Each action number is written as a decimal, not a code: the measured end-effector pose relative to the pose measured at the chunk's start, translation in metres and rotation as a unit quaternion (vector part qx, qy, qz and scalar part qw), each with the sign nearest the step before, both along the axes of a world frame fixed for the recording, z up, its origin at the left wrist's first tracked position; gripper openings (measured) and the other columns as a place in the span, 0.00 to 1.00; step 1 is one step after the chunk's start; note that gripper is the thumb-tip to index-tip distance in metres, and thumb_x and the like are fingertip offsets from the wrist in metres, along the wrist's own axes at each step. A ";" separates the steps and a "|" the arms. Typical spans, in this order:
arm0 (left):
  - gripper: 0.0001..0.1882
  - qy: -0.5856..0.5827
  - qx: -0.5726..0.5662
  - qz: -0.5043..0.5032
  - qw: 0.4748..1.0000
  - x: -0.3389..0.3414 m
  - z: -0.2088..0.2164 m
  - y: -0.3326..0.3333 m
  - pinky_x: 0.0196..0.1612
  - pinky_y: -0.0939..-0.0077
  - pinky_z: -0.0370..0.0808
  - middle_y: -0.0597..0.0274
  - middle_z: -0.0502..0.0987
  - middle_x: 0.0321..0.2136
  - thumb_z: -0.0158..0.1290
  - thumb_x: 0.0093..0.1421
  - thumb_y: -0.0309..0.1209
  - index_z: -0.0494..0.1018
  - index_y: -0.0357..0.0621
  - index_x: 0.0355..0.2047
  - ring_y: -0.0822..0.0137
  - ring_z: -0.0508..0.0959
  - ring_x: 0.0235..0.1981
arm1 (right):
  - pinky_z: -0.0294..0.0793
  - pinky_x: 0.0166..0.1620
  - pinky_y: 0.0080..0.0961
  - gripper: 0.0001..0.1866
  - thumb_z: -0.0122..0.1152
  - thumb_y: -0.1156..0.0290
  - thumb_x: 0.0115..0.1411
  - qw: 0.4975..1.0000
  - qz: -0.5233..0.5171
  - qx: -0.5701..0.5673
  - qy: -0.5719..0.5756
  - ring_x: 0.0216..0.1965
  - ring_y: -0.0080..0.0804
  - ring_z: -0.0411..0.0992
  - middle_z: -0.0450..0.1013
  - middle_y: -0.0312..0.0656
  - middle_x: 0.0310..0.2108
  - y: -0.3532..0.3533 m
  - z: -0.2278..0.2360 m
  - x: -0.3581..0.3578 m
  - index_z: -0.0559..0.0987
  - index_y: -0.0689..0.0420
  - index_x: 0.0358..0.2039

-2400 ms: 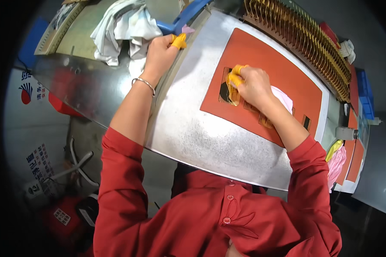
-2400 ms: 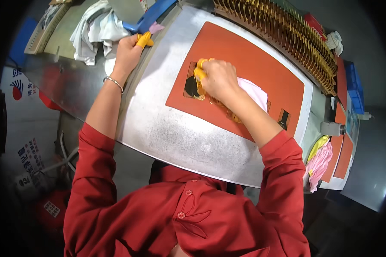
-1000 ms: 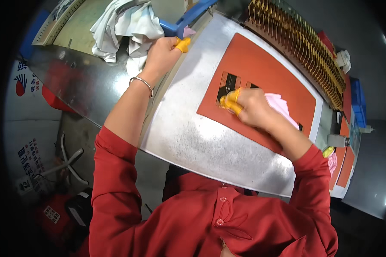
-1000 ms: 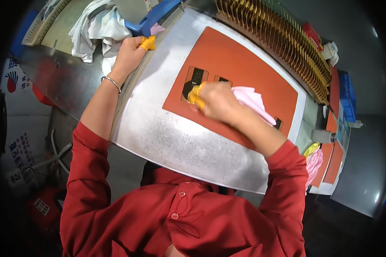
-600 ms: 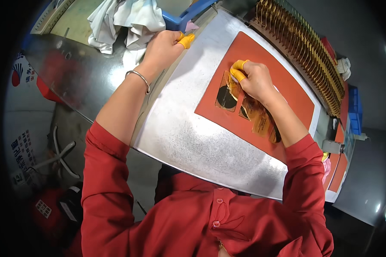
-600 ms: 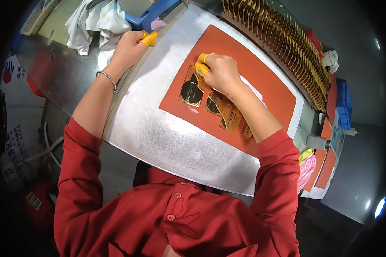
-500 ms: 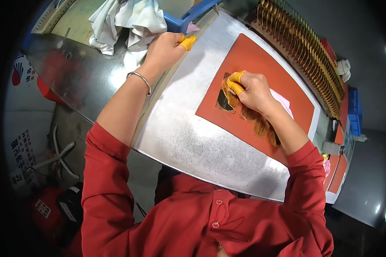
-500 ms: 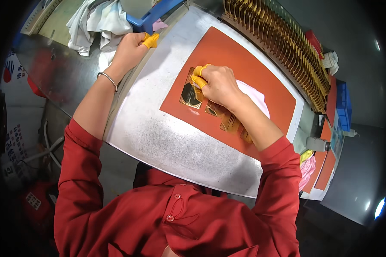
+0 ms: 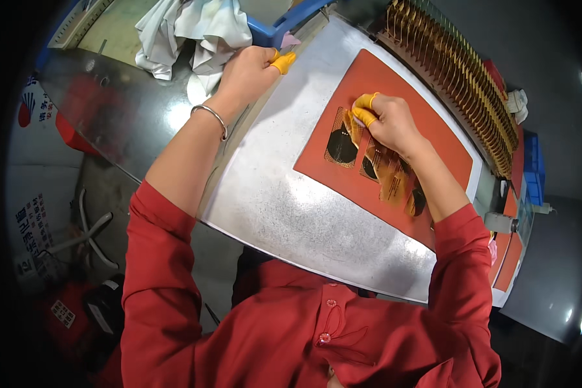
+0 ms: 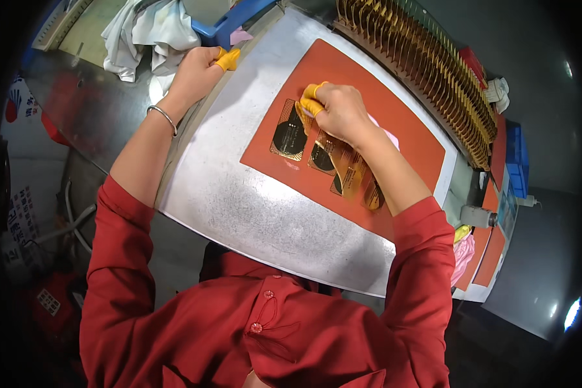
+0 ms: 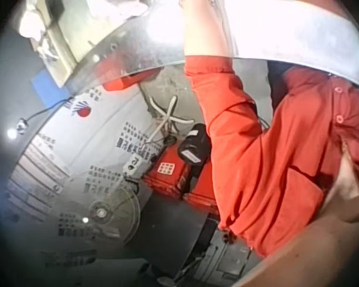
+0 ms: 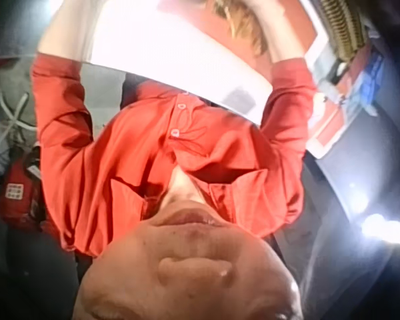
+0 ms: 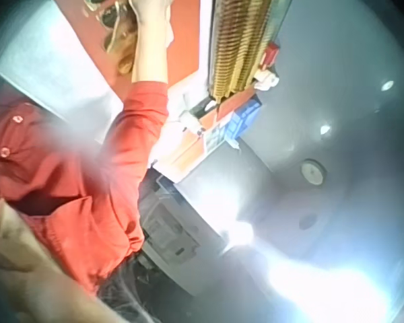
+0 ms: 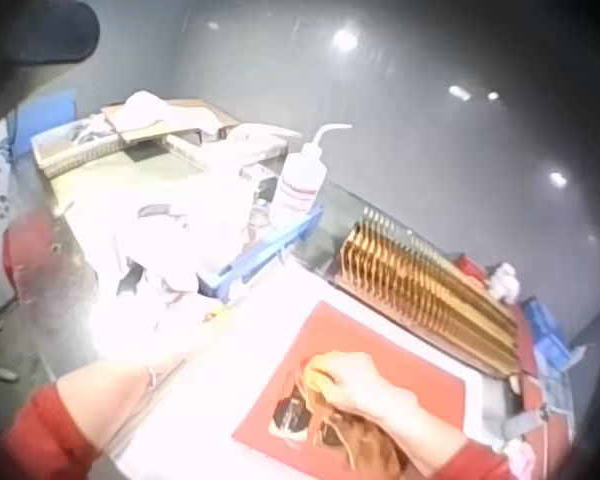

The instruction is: The person cleans a series of small, dark, bottle-shaped decorative items arranged on a red mat. They use a yellow cloth to wipe each item individually, frequently applying liquid from a squeeze bottle to the cloth. The person works methodically from left to right across the row of items.

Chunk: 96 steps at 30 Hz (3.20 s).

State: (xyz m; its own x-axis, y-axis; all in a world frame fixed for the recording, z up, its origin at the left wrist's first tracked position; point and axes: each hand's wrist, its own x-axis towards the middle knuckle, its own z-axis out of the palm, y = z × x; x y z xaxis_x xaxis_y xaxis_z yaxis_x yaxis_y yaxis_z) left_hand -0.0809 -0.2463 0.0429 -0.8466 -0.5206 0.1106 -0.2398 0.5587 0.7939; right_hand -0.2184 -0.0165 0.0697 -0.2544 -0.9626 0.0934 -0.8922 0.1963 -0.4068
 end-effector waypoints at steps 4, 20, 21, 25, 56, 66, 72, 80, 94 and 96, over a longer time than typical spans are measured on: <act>0.11 -0.011 -0.019 -0.009 1.000 -0.003 0.005 -0.003 0.23 0.72 0.66 0.56 0.69 0.13 0.45 0.49 0.28 0.73 0.32 0.26 0.68 0.68 0.16 | 0.69 0.28 0.29 0.05 0.59 0.74 0.51 0.999 0.032 -0.006 0.022 0.23 0.40 0.70 0.71 0.45 0.22 0.007 0.000 0.001 0.77 0.59 0.29; 0.13 0.006 -0.078 -0.014 0.997 -0.002 -0.006 -0.005 0.23 0.74 0.65 0.60 0.71 0.13 0.44 0.49 0.29 0.77 0.37 0.29 0.71 0.69 0.16 | 0.70 0.27 0.32 0.06 0.60 0.75 0.45 0.993 0.116 -0.034 0.016 0.23 0.40 0.71 0.71 0.43 0.20 0.010 -0.003 0.047 0.76 0.55 0.27; 0.13 -0.003 -0.072 -0.014 0.997 -0.002 -0.005 -0.006 0.23 0.74 0.65 0.59 0.71 0.14 0.44 0.49 0.29 0.77 0.37 0.29 0.71 0.69 0.16 | 0.70 0.28 0.31 0.06 0.62 0.75 0.47 0.994 0.105 -0.038 0.017 0.24 0.40 0.71 0.72 0.43 0.23 0.006 -0.003 0.036 0.77 0.57 0.29; 0.13 -0.008 -0.043 -0.018 0.999 -0.002 0.000 -0.005 0.24 0.74 0.66 0.58 0.71 0.14 0.44 0.49 0.29 0.76 0.37 0.30 0.70 0.69 0.16 | 0.70 0.28 0.27 0.04 0.58 0.73 0.52 0.999 -0.040 -0.009 0.022 0.24 0.39 0.72 0.72 0.46 0.23 -0.015 0.001 -0.002 0.76 0.58 0.29; 0.13 0.013 -0.064 -0.007 0.998 -0.003 -0.005 -0.004 0.25 0.73 0.67 0.58 0.72 0.15 0.44 0.49 0.30 0.77 0.37 0.30 0.69 0.70 0.17 | 0.70 0.25 0.36 0.07 0.60 0.68 0.49 0.998 -0.043 -0.044 0.013 0.21 0.43 0.71 0.71 0.45 0.19 0.029 -0.005 0.074 0.77 0.58 0.22; 0.13 -0.005 -0.062 -0.009 0.998 -0.002 -0.003 -0.005 0.27 0.68 0.69 0.53 0.74 0.17 0.48 0.50 0.34 0.77 0.38 0.30 0.60 0.73 0.20 | 0.71 0.30 0.32 0.06 0.59 0.72 0.51 0.997 -0.067 0.019 -0.011 0.26 0.44 0.72 0.72 0.47 0.24 -0.007 0.007 0.023 0.77 0.58 0.29; 0.12 -0.018 -0.063 -0.018 0.998 -0.001 0.000 -0.001 0.24 0.70 0.66 0.56 0.71 0.14 0.48 0.51 0.32 0.76 0.37 0.29 0.65 0.70 0.17 | 0.72 0.29 0.32 0.06 0.60 0.72 0.49 1.000 -0.002 -0.007 0.014 0.25 0.42 0.72 0.73 0.44 0.23 0.001 0.000 0.019 0.78 0.56 0.29; 0.11 0.015 -0.064 -0.002 0.998 -0.007 -0.003 -0.005 0.23 0.73 0.65 0.58 0.71 0.14 0.47 0.52 0.29 0.75 0.36 0.29 0.70 0.69 0.16 | 0.70 0.29 0.32 0.05 0.59 0.78 0.43 0.988 0.148 0.021 0.037 0.23 0.41 0.71 0.70 0.41 0.20 0.060 0.020 0.073 0.76 0.56 0.24; 0.12 0.009 -0.079 -0.021 0.997 -0.006 -0.012 -0.008 0.24 0.78 0.64 0.63 0.73 0.16 0.44 0.52 0.28 0.76 0.37 0.30 0.76 0.68 0.18 | 0.69 0.27 0.39 0.08 0.60 0.70 0.49 0.979 -0.201 -0.022 0.039 0.23 0.47 0.71 0.72 0.50 0.21 0.078 -0.008 0.063 0.76 0.61 0.21; 0.12 -0.006 -0.068 -0.023 0.997 -0.004 -0.005 -0.004 0.24 0.78 0.64 0.63 0.73 0.17 0.44 0.52 0.28 0.76 0.37 0.30 0.76 0.68 0.18 | 0.69 0.27 0.39 0.08 0.60 0.69 0.49 0.975 -0.219 -0.028 0.024 0.23 0.46 0.72 0.73 0.50 0.22 0.071 -0.007 0.055 0.76 0.60 0.21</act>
State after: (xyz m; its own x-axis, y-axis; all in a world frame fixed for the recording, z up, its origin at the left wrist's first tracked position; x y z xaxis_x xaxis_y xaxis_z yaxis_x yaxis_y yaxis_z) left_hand -0.0851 -0.2499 0.0382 -0.8714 -0.4614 0.1667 -0.2203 0.6716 0.7074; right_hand -0.1634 0.0550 0.0623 -0.6335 -0.7559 0.1653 -0.7466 0.5410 -0.3872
